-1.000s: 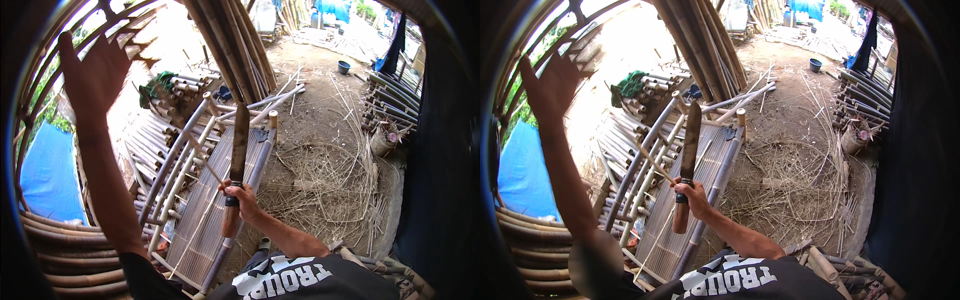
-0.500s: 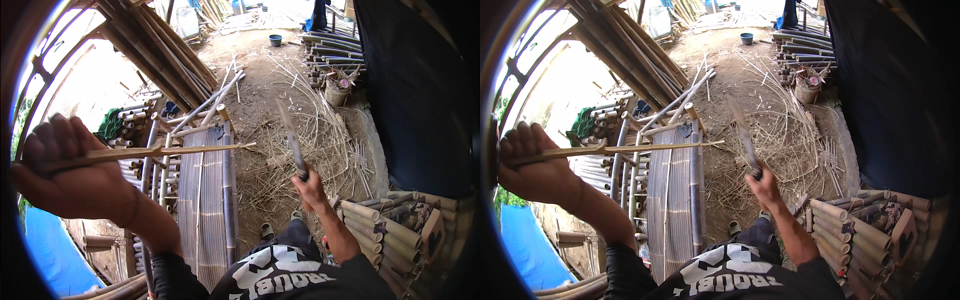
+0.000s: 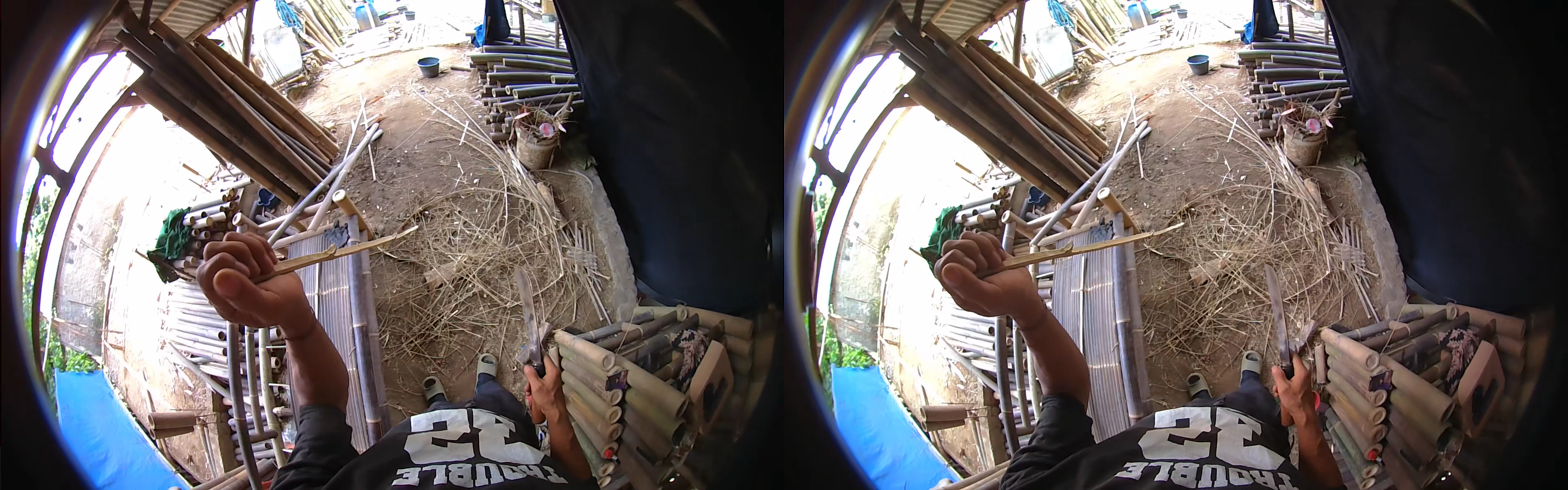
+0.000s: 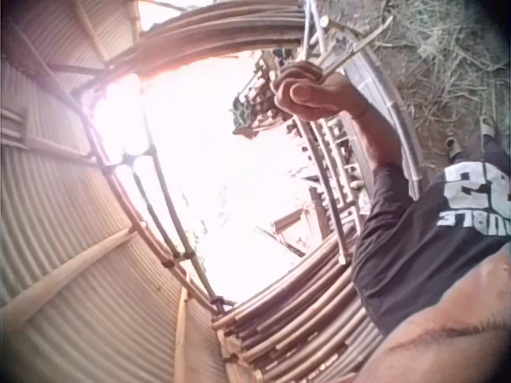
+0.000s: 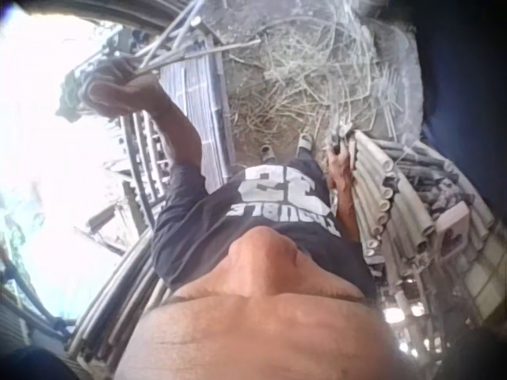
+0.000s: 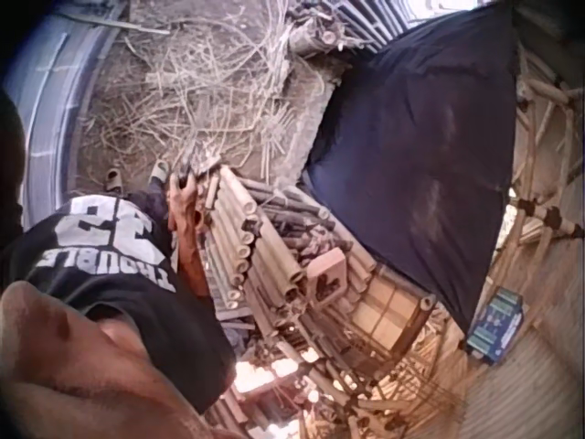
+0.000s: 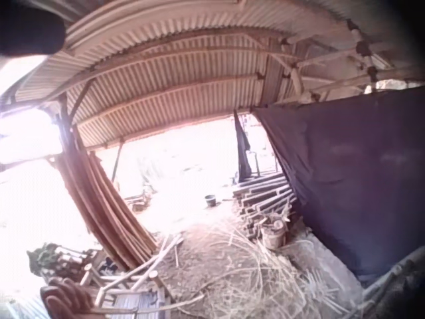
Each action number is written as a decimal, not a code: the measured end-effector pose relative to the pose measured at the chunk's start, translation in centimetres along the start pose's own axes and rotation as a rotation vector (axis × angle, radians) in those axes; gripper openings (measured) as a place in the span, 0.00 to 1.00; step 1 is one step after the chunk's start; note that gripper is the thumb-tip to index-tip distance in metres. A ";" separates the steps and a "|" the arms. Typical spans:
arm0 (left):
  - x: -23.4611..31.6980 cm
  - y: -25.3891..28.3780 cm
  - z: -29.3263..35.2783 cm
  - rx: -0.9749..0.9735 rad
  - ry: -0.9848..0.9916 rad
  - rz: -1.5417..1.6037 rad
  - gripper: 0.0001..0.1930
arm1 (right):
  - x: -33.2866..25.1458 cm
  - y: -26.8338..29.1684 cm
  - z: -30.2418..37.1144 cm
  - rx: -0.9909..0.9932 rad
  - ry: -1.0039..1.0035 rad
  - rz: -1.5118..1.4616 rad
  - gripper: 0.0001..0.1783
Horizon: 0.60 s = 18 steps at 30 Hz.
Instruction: The person uses a machete to split and smooth thin bamboo strips, then weaves them into a rectangular bamboo frame. The person repeatedly cuts the strips, places them into the weave, and adjusts the structure.
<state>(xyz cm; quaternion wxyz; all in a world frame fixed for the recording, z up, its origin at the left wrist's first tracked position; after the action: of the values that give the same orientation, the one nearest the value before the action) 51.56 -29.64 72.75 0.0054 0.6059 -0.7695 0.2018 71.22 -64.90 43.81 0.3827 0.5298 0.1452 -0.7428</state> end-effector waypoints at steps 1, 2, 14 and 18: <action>-0.2 -0.6 0.1 -0.020 -0.006 0.036 0.19 | -1.2 0.3 -0.6 -0.036 0.006 0.061 0.19; -0.4 -1.6 0.4 0.001 0.006 0.016 0.19 | -1.8 0.6 -1.6 -0.031 0.124 0.126 0.20; -6.3 -9.1 5.8 -0.041 -0.102 -0.115 0.20 | -19.8 -4.1 -7.6 -0.257 0.789 0.333 0.20; -6.0 -9.8 5.7 -0.023 -0.136 -0.084 0.21 | -23.6 -9.0 -8.5 -0.232 0.957 0.330 0.18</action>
<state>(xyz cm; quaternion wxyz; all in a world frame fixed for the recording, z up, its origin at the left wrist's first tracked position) 63.70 -27.64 68.93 -0.0317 0.6498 -0.7443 0.1509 73.92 -43.86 59.93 0.4416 0.7801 0.2999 -0.3264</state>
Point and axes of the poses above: each hand's wrist, its own z-axis away from the middle knuckle, its own y-axis out of the back of the hand, x = y × z, the point moved 2 cm from there along -z, towards the middle knuckle
